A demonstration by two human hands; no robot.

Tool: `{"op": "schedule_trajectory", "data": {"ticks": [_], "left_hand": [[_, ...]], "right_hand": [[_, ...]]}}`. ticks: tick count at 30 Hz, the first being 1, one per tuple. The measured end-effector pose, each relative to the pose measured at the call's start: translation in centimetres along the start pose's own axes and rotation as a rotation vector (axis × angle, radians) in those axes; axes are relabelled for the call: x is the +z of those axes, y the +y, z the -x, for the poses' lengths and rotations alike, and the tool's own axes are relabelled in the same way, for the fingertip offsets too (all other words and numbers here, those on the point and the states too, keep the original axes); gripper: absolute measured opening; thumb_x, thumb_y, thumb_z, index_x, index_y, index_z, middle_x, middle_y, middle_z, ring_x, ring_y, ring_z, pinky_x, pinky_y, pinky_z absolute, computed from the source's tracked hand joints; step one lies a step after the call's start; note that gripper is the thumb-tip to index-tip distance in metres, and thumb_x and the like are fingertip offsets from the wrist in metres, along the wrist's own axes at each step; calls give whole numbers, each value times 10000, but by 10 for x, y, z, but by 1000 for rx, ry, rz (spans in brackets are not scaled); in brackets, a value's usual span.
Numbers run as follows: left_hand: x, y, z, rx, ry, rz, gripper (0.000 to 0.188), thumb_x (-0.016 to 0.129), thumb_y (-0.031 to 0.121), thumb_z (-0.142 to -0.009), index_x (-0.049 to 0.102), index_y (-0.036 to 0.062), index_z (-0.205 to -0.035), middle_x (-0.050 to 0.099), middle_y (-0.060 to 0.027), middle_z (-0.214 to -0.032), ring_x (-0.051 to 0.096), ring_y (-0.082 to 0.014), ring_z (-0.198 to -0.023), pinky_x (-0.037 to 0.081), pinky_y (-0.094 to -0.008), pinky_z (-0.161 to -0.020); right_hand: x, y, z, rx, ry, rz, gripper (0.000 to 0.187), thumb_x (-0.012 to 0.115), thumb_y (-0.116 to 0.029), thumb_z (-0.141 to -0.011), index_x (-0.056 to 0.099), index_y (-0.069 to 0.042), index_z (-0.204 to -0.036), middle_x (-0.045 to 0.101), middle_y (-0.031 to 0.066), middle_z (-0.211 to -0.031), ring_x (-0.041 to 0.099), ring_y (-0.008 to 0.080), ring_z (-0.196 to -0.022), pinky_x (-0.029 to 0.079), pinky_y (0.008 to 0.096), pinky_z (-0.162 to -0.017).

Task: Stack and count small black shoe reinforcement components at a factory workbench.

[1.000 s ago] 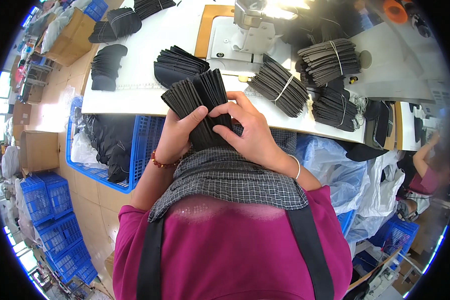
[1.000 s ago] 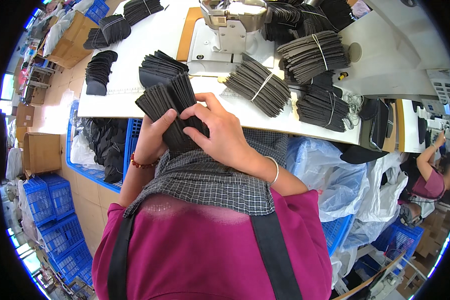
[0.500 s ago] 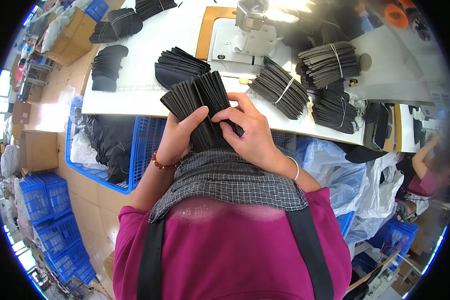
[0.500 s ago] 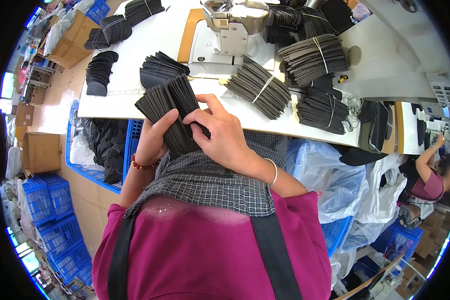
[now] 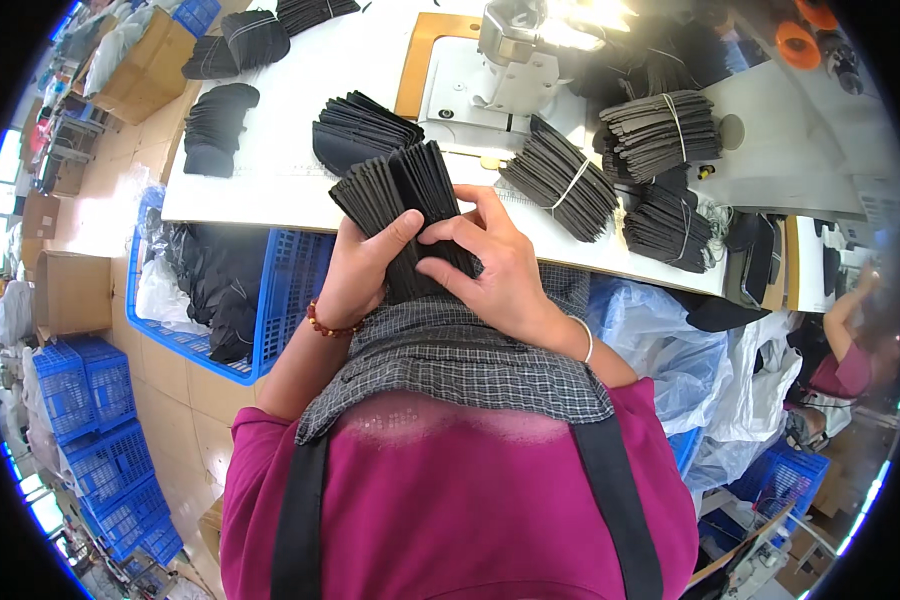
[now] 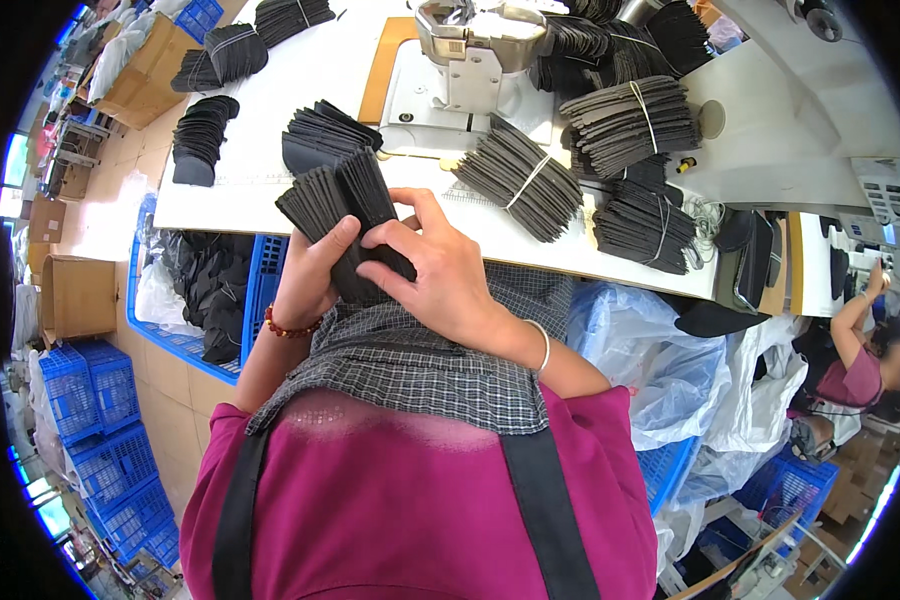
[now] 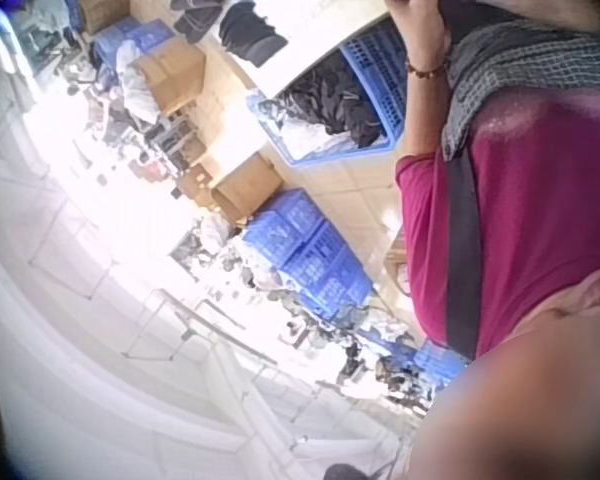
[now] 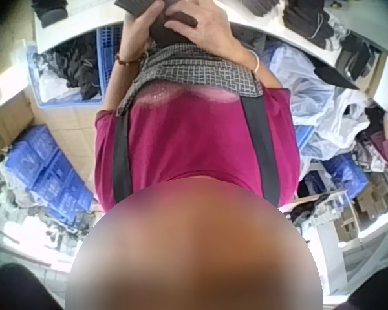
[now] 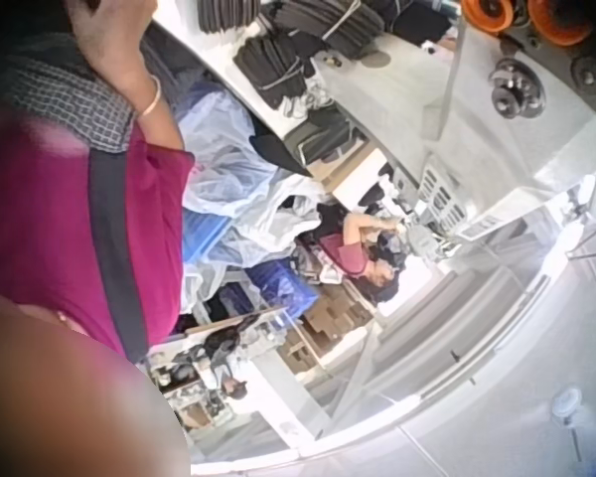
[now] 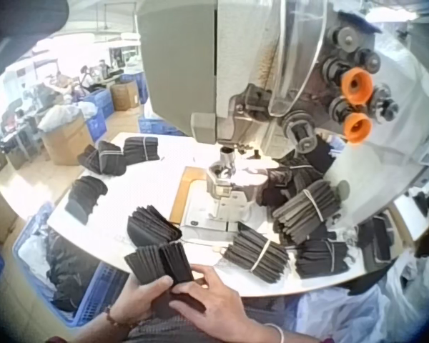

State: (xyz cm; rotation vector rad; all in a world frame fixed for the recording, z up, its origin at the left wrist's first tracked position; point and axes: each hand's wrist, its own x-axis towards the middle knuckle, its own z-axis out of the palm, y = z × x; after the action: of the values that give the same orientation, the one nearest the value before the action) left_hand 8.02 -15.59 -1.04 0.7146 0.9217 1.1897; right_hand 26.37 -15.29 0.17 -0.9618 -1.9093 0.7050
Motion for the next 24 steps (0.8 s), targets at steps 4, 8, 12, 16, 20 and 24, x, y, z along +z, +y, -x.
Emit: {"op": "schedule_trajectory", "data": {"ticks": [4, 8, 12, 16, 20, 24], "left_hand": [[2, -1, 1, 51, -15, -67, 321, 676, 81, -963, 604, -30, -1255, 682, -80, -1143, 660, -143, -999, 554, -296, -860], [2, 3, 2, 1, -19, -38, 333, 678, 92, -966, 595, -27, -1266, 678, -78, -1147, 654, -144, -1006, 554, -296, -858], [3, 4, 2, -38, 3, -17, 336, 677, 93, -966, 592, -25, -1269, 676, -77, -1146, 649, -144, -1013, 554, -297, -857], [1, 0, 0, -15, -4, -18, 333, 677, 90, -965, 594, -27, -1265, 677, -78, -1148, 647, -142, -1018, 552, -294, -851], [-1, -2, -1, 15, -46, -93, 332, 676, 86, -963, 594, -30, -1264, 677, -78, -1151, 646, -138, -1018, 548, -292, -855], [2, -3, -1, 35, -44, -83, 338, 680, 93, -964, 592, -31, -1266, 676, -78, -1152, 645, -137, -1015, 545, -294, -862]], "right_hand": [[-1, -1, 1, 21, -5, 40, 262, 828, -156, -752, 679, -119, -964, 565, 84, -1250, 688, 205, -828, 576, 354, -671], [-5, -1, 2, 85, -45, -5, 257, 825, -126, -759, 691, -103, -977, 562, 106, -1255, 693, 233, -893, 568, 350, -729], [-8, 0, 1, 105, -56, -1, 218, 795, -119, -773, 675, -134, -955, 564, 88, -1253, 697, 215, -860, 575, 355, -681], [-6, 0, 1, 100, -35, 9, 216, 787, -107, -774, 672, -134, -954, 565, 88, -1251, 694, 212, -859, 577, 354, -681], [-8, -4, 1, 98, -72, -68, 237, 798, -56, -767, 686, -95, -972, 556, 138, -1260, 679, 265, -929, 551, 360, -794], [-9, -4, 1, 110, -77, -35, 231, 796, -58, -766, 680, -94, -962, 558, 136, -1252, 679, 263, -933, 551, 352, -797]]}}
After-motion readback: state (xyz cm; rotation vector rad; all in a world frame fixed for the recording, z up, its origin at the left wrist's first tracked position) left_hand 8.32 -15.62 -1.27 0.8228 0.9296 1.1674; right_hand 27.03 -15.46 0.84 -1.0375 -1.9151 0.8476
